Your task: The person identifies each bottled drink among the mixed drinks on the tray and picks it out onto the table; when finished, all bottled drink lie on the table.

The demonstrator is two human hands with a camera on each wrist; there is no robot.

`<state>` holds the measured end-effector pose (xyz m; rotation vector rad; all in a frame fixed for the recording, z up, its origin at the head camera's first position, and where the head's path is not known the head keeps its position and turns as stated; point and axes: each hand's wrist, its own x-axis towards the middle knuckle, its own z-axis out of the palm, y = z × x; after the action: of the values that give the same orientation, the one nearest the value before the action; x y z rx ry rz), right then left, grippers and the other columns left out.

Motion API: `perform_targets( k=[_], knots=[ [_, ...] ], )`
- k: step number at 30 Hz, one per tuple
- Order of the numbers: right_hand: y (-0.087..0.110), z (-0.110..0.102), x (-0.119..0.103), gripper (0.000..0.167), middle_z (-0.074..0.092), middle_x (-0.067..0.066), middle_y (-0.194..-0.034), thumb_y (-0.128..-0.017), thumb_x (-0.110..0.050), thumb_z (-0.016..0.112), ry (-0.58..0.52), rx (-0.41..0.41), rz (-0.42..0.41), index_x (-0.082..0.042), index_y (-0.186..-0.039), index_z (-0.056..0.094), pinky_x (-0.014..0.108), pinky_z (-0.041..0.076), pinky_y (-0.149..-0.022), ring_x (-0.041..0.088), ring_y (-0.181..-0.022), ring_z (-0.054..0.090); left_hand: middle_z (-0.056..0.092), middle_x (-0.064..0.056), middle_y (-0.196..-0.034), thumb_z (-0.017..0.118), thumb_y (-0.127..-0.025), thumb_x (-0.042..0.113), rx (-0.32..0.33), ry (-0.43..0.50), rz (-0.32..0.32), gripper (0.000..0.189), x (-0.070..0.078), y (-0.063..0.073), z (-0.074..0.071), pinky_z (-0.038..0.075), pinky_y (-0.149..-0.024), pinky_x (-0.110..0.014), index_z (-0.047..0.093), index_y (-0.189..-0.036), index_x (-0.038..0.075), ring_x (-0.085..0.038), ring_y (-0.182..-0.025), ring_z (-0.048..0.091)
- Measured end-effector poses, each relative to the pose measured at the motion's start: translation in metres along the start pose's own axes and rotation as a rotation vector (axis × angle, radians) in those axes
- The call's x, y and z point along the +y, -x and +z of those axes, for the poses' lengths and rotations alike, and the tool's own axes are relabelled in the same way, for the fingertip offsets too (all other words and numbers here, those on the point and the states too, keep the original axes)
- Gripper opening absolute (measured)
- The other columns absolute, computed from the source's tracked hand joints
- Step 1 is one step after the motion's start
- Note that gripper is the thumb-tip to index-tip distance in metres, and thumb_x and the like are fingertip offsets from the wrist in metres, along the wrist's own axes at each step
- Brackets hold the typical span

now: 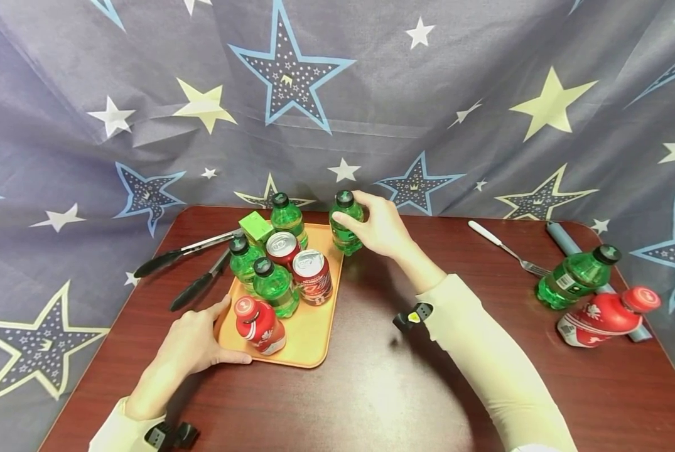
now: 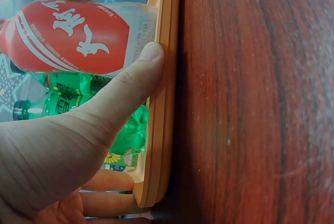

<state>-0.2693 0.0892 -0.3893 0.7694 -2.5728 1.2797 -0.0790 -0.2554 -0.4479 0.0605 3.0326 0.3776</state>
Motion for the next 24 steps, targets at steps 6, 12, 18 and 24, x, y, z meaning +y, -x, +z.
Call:
perform_targets(
  k=[6, 12, 18, 24],
  knots=[
    [0.007, -0.02, 0.0, 0.035, 0.079, 0.011, -0.109, -0.099, -0.026, 0.079, 0.021, 0.039, 0.024, -0.012, -0.13, 0.075, 0.043, 0.063, -0.086, 0.024, -0.101, 0.077, 0.074, -0.031, -0.117, 0.095, -0.054, 0.074, -0.003, 0.002, -0.002, 0.131, 0.0, 0.001, 0.0, 0.06, -0.085, -0.06, 0.054, -0.151, -0.004, -0.047, -0.097, 0.074],
    [0.018, -0.04, 0.003, 0.036, 0.079, 0.012, -0.12, -0.1, -0.027, 0.077, 0.036, 0.073, 0.049, -0.013, -0.133, 0.074, 0.041, 0.063, -0.09, 0.026, -0.109, 0.076, 0.074, -0.031, -0.118, 0.095, -0.055, 0.074, -0.004, 0.009, 0.002, 0.13, -0.001, 0.0, 0.001, 0.06, -0.084, -0.06, 0.054, -0.151, -0.003, -0.046, -0.097, 0.074],
    [0.035, -0.062, 0.006, 0.033, 0.08, 0.01, -0.119, -0.1, -0.031, 0.077, 0.068, 0.13, 0.108, -0.016, -0.13, 0.076, 0.008, 0.052, -0.08, 0.024, -0.102, 0.076, 0.074, -0.031, -0.119, 0.095, -0.055, 0.074, -0.008, 0.008, -0.004, 0.131, -0.001, -0.001, 0.002, 0.06, -0.085, -0.06, 0.053, -0.152, -0.003, -0.046, -0.098, 0.074],
    [0.054, -0.086, 0.011, 0.034, 0.082, 0.01, -0.111, -0.1, -0.035, 0.076, 0.156, 0.186, 0.144, -0.019, -0.13, 0.077, 0.012, 0.045, -0.07, 0.001, -0.082, 0.067, 0.074, -0.031, -0.119, 0.095, -0.055, 0.074, -0.02, 0.004, -0.012, 0.132, 0.0, 0.0, 0.001, 0.06, -0.085, -0.06, 0.052, -0.152, -0.004, -0.046, -0.098, 0.074]
  ],
)
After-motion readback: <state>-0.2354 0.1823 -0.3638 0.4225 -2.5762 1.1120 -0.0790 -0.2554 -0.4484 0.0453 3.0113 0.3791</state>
